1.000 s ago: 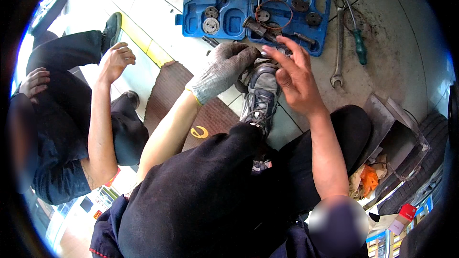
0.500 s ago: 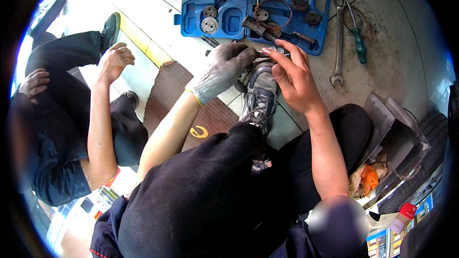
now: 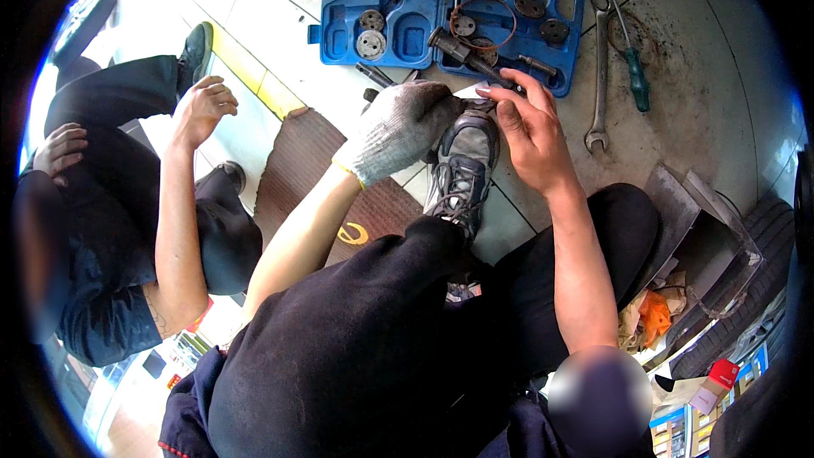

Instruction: The person sits on the floor of a garage and works on a car's brake assembly. They handle a paper bag, then a small white packet, and finally install a component into the brake caliper area.

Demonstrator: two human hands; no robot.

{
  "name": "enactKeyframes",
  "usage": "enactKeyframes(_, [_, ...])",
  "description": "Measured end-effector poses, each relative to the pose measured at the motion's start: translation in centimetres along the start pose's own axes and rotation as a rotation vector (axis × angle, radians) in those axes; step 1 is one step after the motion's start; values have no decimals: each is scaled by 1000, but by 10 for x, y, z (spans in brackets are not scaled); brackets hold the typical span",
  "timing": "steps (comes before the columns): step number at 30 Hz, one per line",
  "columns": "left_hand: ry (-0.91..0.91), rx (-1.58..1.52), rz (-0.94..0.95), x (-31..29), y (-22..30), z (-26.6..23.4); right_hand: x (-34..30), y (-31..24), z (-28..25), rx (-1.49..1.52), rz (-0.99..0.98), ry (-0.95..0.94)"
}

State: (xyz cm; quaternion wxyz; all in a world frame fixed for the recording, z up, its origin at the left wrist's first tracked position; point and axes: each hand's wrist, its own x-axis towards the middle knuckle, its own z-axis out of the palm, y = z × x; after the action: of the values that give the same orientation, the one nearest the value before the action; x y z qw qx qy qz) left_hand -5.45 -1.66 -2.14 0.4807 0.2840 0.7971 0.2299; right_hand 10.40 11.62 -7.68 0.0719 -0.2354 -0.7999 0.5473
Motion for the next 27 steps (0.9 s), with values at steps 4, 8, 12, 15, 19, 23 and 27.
enactKeyframes(4, [8, 65, 46, -2, -3, -2, 0, -5, 4, 19, -45, -31])
enactKeyframes(8, [-47, -68, -76, -1, -1, -2, 1, 6, 3, -3, 74, -27])
enactKeyframes(12, [-15, -148, -89, 3, -7, 3, -2, -4, 1, 16, -41, -56])
enactKeyframes(15, [-20, -275, -224, -1, 9, -3, -2, -4, 3, 2, -50, -100])
enactKeyframes(19, [52, -275, -276, -4, 12, -3, -3, -7, 1, 118, 167, -210])
enactKeyframes(23, [90, -304, -286, -3, 14, 0, -6, -7, 4, 140, 72, -230])
enactKeyframes(27, [64, -370, -331, -4, 21, -4, -4, -4, 2, 101, 162, -279])
